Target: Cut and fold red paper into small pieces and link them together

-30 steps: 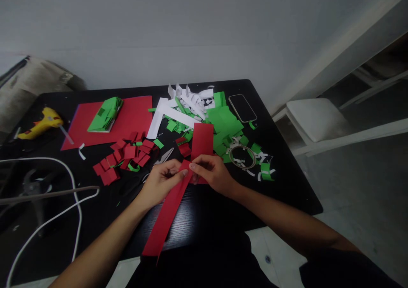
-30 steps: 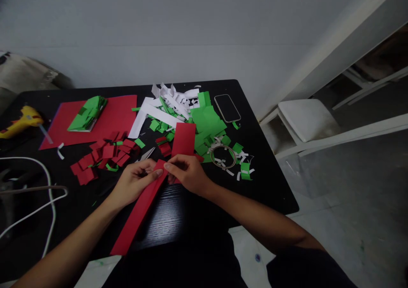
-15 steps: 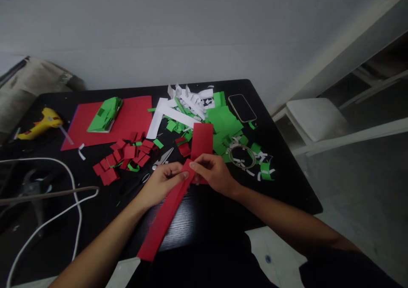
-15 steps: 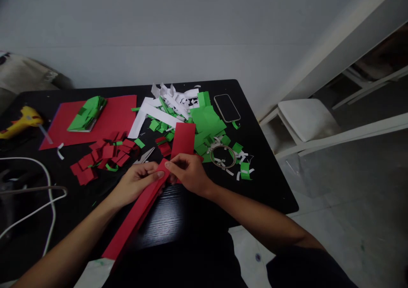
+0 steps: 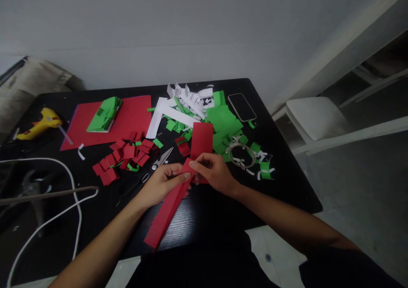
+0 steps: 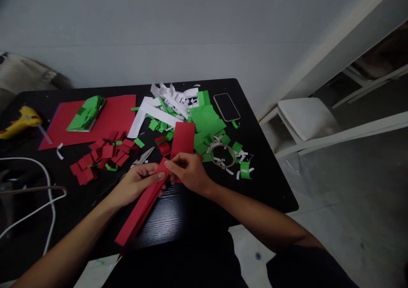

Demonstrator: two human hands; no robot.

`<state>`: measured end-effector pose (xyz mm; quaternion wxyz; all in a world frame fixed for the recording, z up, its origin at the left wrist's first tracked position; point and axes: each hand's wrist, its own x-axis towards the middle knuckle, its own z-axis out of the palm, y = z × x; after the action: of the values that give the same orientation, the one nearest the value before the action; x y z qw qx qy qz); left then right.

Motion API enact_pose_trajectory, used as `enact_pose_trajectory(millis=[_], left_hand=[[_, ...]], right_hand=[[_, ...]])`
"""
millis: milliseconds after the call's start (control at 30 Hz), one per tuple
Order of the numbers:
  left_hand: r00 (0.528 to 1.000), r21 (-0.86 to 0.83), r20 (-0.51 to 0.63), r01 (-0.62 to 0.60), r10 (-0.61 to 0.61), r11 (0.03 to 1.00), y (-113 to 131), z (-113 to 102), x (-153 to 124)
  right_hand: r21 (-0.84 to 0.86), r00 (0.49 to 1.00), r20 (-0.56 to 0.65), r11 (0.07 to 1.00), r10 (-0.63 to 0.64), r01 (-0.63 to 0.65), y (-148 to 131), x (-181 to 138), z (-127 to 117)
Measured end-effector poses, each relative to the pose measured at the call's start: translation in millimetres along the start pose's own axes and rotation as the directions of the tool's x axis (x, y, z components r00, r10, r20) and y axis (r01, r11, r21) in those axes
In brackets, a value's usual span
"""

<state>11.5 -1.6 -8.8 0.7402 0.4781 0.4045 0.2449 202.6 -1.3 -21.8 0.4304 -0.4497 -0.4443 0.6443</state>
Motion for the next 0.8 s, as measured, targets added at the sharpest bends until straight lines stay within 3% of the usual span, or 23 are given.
enact_pose_trajectory(millis=[333,800], left_hand=[[0.999,-0.024,0.044,0.021,-0.02,0.999,1.4,-3.1,0.1],[1.0,-0.025,0.029,0.01,-0.009,1.0,1.6,-2.5,-0.2]], right_hand=[[-0.014,0.995,0.082,0.999,0.052,-0.051,2.3,0.2,-0.4],[-0.043,0.997,0.079,0.999,0.016,-0.013,0.3,-1.0,-0.5]])
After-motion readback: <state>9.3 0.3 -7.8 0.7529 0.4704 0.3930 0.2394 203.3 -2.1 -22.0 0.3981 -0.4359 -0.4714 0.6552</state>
